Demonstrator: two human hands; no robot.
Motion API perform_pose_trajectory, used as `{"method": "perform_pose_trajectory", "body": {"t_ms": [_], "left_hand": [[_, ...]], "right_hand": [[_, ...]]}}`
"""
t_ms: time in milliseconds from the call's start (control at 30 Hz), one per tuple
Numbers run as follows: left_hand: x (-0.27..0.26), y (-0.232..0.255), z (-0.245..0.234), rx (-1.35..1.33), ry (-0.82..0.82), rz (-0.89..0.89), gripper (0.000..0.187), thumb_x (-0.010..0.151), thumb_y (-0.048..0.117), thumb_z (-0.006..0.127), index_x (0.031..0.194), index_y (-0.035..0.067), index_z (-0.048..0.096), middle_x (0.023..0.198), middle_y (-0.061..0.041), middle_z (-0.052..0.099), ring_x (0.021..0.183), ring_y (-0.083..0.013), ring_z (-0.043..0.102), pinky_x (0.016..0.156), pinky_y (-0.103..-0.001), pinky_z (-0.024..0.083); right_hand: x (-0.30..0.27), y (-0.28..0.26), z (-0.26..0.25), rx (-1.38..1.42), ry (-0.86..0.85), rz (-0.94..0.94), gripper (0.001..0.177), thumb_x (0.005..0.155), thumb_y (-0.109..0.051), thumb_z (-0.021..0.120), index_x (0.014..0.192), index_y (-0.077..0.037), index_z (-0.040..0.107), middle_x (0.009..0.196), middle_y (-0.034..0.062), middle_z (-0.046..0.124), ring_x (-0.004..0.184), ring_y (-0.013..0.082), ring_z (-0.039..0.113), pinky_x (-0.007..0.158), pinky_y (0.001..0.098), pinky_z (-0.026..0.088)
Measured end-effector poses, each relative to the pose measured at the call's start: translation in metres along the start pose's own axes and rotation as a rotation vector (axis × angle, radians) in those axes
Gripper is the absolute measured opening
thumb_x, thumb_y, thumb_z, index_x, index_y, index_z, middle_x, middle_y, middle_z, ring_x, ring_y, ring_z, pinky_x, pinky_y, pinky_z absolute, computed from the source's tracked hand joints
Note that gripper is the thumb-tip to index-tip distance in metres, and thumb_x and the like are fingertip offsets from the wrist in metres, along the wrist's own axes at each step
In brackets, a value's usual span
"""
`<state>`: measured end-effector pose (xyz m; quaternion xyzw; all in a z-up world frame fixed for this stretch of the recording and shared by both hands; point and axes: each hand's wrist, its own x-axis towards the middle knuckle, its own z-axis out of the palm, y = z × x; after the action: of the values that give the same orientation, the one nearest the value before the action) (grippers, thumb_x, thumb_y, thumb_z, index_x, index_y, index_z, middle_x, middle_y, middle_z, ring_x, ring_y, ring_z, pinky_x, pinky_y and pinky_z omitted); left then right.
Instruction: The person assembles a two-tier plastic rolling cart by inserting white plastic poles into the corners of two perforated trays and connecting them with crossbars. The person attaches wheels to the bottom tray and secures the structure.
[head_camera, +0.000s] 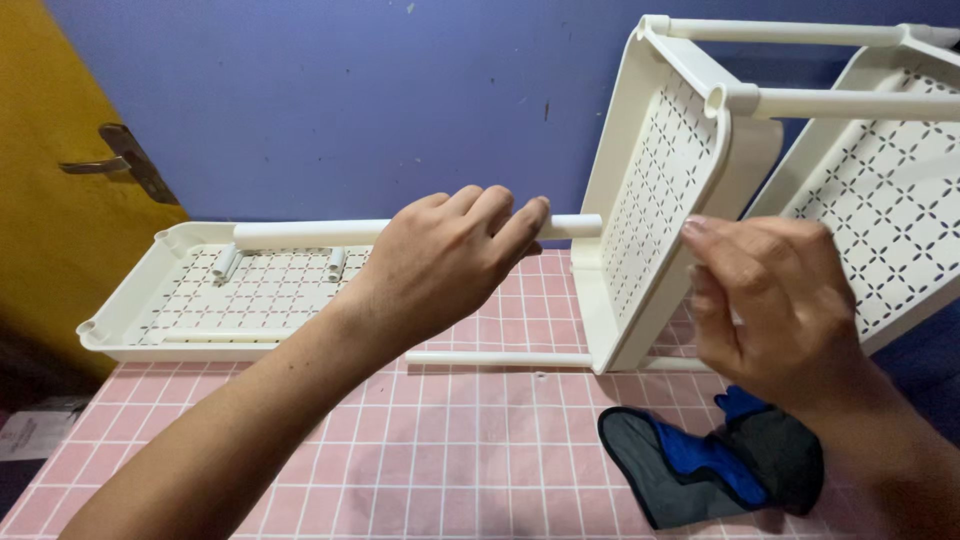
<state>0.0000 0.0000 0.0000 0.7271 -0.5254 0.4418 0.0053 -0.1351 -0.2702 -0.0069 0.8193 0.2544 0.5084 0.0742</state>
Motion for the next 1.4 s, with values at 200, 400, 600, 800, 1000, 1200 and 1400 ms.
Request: {"method": "perform_pose_trajectory", "body": {"t_ms": [200,400,600,800,1000,1200,1400], "left_hand": [[0.044,-0.001,0.012,0.017,0.052,-0.01,0.034,0.105,0.035,0.059,0.12,0.005,0.068,0.084,-0.004,0.066,0.067,-0.0135,0.063,0.055,-0.029,0.054],[0.088,-0.007,0.022,0.057,0.083,-0.032,0.032,0.106,0.033,0.059,0.119,0.006,0.068,0.085,-0.006,0.067,0.067,-0.0145,0.066,0.054,-0.029,0.056],[0.111,-0.014,0.029,0.047,0.075,-0.053,0.03,0.104,0.033,0.061,0.115,0.006,0.068,0.084,-0.007,0.067,0.065,-0.0161,0.067,0.052,-0.031,0.057],[0.116,-0.016,0.031,0.013,0.109,-0.036,0.029,0.103,0.032,0.061,0.115,0.006,0.068,0.085,-0.008,0.068,0.067,-0.0178,0.069,0.052,-0.032,0.057],[0.117,-0.018,0.031,-0.017,0.094,-0.019,0.03,0.105,0.032,0.06,0.117,0.006,0.067,0.085,-0.009,0.067,0.066,-0.018,0.07,0.049,-0.032,0.057],[0.118,-0.015,0.03,-0.038,0.086,-0.015,0.029,0.105,0.032,0.058,0.115,0.006,0.064,0.083,-0.008,0.066,0.066,-0.0189,0.071,0.047,-0.033,0.056],[0.125,-0.014,0.029,0.023,-0.023,-0.03,0.037,0.101,0.038,0.059,0.105,0.002,0.062,0.08,-0.009,0.066,0.061,-0.0187,0.07,0.043,-0.034,0.056]], "right_hand": [[0.011,0.057,-0.01,-0.188,0.037,0.001,0.024,0.105,-0.01,0.062,0.126,0.0,0.064,0.114,0.0159,0.07,0.107,0.0312,0.061,0.099,0.0438,0.05],[0.038,0.085,-0.003,-0.085,0.045,0.066,0.027,0.109,-0.013,0.055,0.128,0.004,0.064,0.123,0.0194,0.068,0.117,0.0346,0.062,0.104,0.0478,0.049],[0.043,0.096,0.009,0.008,-0.043,0.151,0.032,0.113,-0.019,0.054,0.135,0.002,0.066,0.127,0.0182,0.069,0.119,0.0334,0.064,0.103,0.0464,0.048],[0.045,0.099,0.021,0.01,-0.02,0.151,0.029,0.11,-0.016,0.056,0.128,0.002,0.068,0.12,0.0178,0.071,0.109,0.0334,0.066,0.096,0.0457,0.053],[0.043,0.1,0.038,-0.026,0.04,0.19,0.023,0.111,-0.017,0.056,0.108,-0.001,0.073,0.1,0.0117,0.071,0.092,0.0304,0.063,0.085,0.0443,0.054],[0.041,0.103,0.052,-0.112,0.098,0.193,0.022,0.111,-0.02,0.057,0.097,-0.008,0.07,0.09,0.006,0.066,0.084,0.0273,0.058,0.076,0.0427,0.048],[0.039,0.104,0.057,-0.11,0.131,0.192,0.025,0.111,-0.019,0.058,0.09,-0.009,0.067,0.085,0.0043,0.063,0.08,0.026,0.055,0.075,0.0423,0.046]]}}
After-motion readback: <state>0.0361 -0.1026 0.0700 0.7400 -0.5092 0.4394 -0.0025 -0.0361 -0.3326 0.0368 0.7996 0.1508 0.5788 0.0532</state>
